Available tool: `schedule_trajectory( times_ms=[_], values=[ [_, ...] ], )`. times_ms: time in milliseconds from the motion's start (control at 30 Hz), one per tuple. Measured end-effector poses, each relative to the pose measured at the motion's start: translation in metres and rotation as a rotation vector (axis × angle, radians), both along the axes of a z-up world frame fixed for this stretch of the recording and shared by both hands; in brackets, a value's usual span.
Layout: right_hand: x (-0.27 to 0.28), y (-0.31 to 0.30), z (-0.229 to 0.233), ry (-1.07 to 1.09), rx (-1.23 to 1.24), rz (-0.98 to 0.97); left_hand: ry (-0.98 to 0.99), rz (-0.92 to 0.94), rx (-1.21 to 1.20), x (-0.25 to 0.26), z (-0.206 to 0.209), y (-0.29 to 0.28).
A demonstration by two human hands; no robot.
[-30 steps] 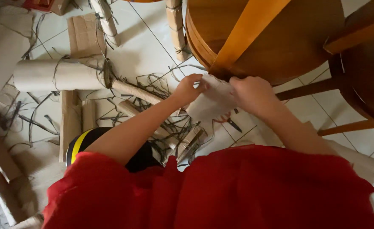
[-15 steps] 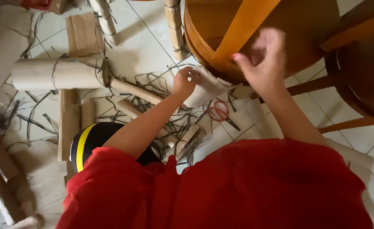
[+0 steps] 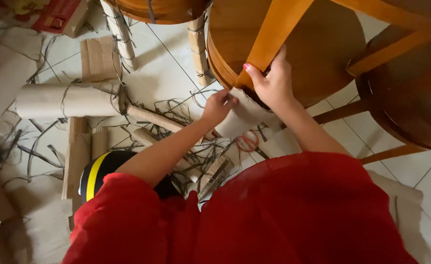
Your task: Wrapping wooden chair legs with cardboard and securing them with plastic ties
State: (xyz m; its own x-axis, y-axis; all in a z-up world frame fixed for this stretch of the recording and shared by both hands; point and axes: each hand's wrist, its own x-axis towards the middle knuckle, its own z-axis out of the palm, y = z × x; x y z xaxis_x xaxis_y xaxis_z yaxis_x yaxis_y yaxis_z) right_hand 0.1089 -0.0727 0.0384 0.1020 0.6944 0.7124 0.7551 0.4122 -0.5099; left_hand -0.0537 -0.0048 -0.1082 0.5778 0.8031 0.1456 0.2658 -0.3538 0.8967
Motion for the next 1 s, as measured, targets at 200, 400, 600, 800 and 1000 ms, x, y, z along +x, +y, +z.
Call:
schedule_trajectory(
  times_ms=[200, 400, 600, 800, 1000],
  values=[
    [-0.023, 0.017, -0.006, -0.027, 0.009, -0.056, 0.006, 0.125, -0.218, -0.018, 0.015, 0.011],
    [-0.065, 0.058, -0.013, -0.059, -0.030, -0.101, -0.074, 0.241, -0.202, -0.054, 0.008, 0.039],
    [-0.107, 0.084, -0.003, -0.122, -0.057, -0.097, 0.017, 0.288, -0.155, -0.078, 0.005, 0.064],
    [-0.110, 0.085, 0.008, -0.150, -0.341, -0.097, 0.181, 0.231, -0.197, -0.087, 0.031, 0.056],
    [-0.060, -0.012, -0.007, -0.305, -0.260, 0.158, 0.188, 0.014, 0.112, -0.078, 0.014, 0.016]
  ],
)
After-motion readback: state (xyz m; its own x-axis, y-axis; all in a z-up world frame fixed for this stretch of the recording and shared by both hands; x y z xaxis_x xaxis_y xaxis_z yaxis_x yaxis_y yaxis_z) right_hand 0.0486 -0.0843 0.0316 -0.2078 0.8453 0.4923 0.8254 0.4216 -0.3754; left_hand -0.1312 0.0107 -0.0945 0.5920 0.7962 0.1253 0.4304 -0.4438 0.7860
